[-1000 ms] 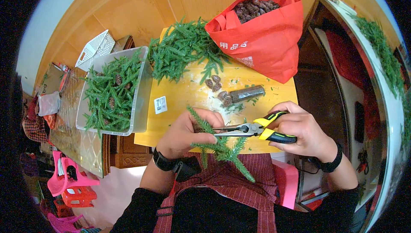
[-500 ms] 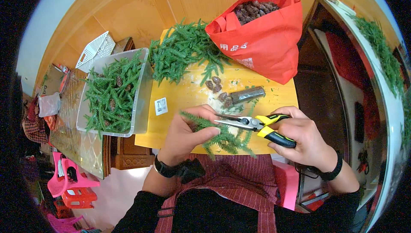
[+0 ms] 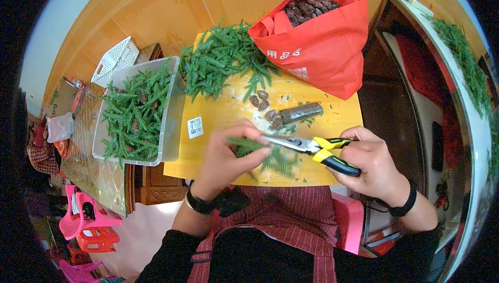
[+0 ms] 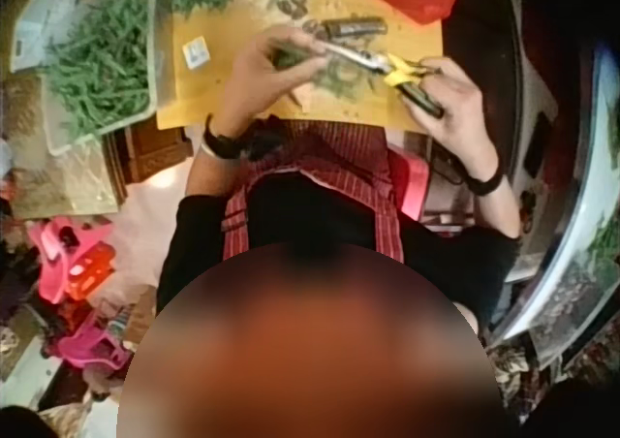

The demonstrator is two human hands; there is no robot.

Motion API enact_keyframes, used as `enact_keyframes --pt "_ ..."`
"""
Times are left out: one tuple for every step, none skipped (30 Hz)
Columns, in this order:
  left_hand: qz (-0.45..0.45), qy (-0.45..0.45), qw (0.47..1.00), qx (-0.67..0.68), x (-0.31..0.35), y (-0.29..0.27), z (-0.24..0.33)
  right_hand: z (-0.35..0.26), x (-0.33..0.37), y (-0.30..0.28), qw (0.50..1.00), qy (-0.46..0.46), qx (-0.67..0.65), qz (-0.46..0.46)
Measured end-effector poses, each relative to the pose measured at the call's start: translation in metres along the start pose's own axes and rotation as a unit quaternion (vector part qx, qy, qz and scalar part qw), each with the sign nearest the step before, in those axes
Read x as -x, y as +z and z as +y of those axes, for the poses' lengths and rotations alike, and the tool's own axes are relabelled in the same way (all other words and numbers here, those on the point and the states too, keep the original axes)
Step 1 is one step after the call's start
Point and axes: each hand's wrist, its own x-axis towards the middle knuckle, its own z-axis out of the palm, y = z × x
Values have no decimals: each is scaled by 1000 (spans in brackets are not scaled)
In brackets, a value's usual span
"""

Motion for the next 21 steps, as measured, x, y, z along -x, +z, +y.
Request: enact_keyframes --pt "78 103 975 -179 0 4 -1 -3 0 1 999 15 38 10" --pt "76 104 975 -180 0 8 -3 -6 -1 3 999 16 38 12" --pt "120 157 949 -245 1 12 -5 -8 -2 5 999 29 18 22" --pt "163 208 914 -307 2 14 -5 -10 -2 6 999 42 -2 32" --pt "163 209 914 -308 3 13 -3 -9 -3 5 999 41 -2 34" --pt "127 152 961 -195 2 9 -4 -7 -3 4 999 39 -20 18" --pt "88 91 989 -78 2 6 -5 -4 -3 4 999 38 -39 2" --pt "87 90 989 -77 2 4 -7 -1 -2 5 998 40 -38 2" --pt "43 14 999 29 3 2 -5 1 0 6 999 23 -46 5" --pt "-2 -63 989 134 4 1 -4 3 1 7 999 6 -53 7" --pt "-2 -64 989 134 5 0 -4 3 1 6 998 6 -54 8" --pt "-37 -90 979 179 5 -1 -4 3 0 5 998 4 -65 -1" --pt "-71 -116 965 224 6 -2 -4 3 -1 4 997 1 -75 -10" --pt "-71 -117 965 224 6 -2 -4 4 -1 4 997 2 -76 -10" --pt "-96 -131 954 251 5 -3 -4 6 -1 4 997 -11 -75 -14" --pt "-121 -145 942 278 5 -3 -4 8 -1 5 997 -25 -74 -19" --pt "-121 -146 942 278 5 -3 -3 9 -1 6 997 -24 -75 -19" --pt "-120 -161 934 297 5 -3 -3 9 0 7 997 -21 -77 -17" --pt "-119 -176 925 315 5 -3 -2 10 0 7 997 -18 -79 -16" --pt "-117 -176 925 315 6 -3 -4 10 1 7 996 -19 -81 -16" --pt "-80 -136 953 259 5 -1 -8 10 3 7 998 -16 -66 -9"
